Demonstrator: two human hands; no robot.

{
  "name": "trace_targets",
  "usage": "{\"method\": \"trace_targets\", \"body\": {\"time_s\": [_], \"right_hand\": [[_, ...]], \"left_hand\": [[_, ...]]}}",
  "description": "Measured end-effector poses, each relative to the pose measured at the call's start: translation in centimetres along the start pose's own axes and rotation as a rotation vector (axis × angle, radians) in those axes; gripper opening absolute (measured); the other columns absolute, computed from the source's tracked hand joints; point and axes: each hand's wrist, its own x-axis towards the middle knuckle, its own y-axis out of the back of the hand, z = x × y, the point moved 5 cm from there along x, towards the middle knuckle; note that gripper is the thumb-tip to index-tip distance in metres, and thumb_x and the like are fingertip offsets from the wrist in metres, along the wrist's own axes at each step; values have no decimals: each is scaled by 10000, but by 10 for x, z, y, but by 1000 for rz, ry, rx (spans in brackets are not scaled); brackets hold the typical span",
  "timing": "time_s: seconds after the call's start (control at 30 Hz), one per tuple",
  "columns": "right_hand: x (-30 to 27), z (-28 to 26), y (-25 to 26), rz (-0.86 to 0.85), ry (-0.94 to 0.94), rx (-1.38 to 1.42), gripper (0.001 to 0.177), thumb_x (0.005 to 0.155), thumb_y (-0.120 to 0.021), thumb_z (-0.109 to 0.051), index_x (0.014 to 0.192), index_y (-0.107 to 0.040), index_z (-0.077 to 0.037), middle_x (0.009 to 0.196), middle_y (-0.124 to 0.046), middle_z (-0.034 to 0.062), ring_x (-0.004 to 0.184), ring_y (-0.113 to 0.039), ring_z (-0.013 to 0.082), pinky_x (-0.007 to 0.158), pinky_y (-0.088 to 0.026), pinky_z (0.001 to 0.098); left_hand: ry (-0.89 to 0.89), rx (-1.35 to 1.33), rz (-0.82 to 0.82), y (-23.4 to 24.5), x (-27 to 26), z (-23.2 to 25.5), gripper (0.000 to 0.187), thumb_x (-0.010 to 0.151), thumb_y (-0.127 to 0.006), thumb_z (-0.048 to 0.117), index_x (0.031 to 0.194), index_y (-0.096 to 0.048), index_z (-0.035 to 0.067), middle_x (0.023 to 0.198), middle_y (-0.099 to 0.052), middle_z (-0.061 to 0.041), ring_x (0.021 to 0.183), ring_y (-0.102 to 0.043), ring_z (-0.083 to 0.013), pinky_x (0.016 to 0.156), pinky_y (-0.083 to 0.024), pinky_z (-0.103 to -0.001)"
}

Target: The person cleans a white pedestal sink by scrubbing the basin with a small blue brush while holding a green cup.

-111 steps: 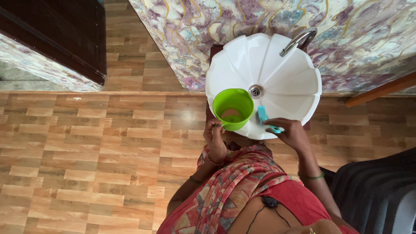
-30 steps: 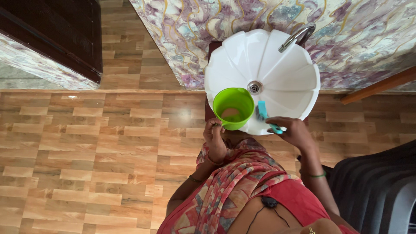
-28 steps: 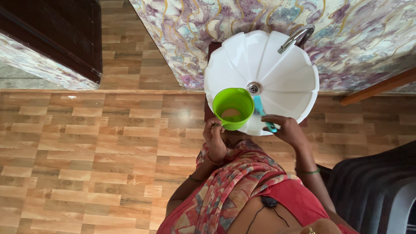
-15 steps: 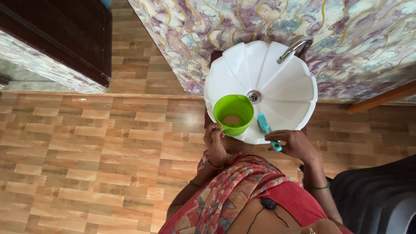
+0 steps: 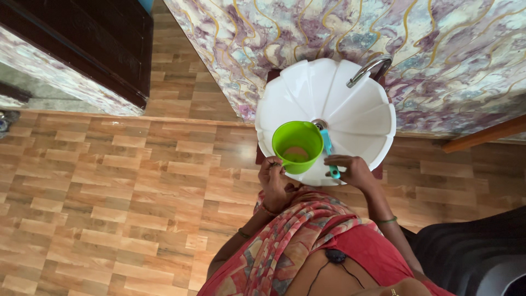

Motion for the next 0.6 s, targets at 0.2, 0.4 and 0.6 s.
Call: {"method": "trace_targets", "body": {"time_s": [0.2, 0.4, 0.6], "right_hand": [[-23, -21, 45, -104, -121, 34, 323, 727, -831, -111, 1048, -828, -142, 1090, -797, 51, 972, -772, 261, 813, -612, 359], [-1, -2, 17, -145, -262, 144, 299, 793, -795, -116, 1091, -791, -146, 1094, -793, 49, 870, -792, 238, 713, -628, 354], [-2, 7, 5, 17, 100, 122, 321, 789, -799, -30, 1107, -788, -71, 1139, -771, 116, 1119, -733, 296, 877, -597, 379]], "left_hand": [[7, 122, -1, -10, -16, 9, 97, 977, -506, 49, 979, -598, 19, 848, -556, -7, 772, -480, -80, 687, -415, -256], [20, -29, 82, -12, -32, -4, 64, 982, -530, 40, 979, -593, 26, 822, -547, -3, 731, -446, -77, 641, -367, -248], [-107, 71, 55, -10, -45, -1, 85, 967, -521, 26, 975, -605, 32, 854, -554, -1, 769, -468, -85, 702, -401, -258]]}}
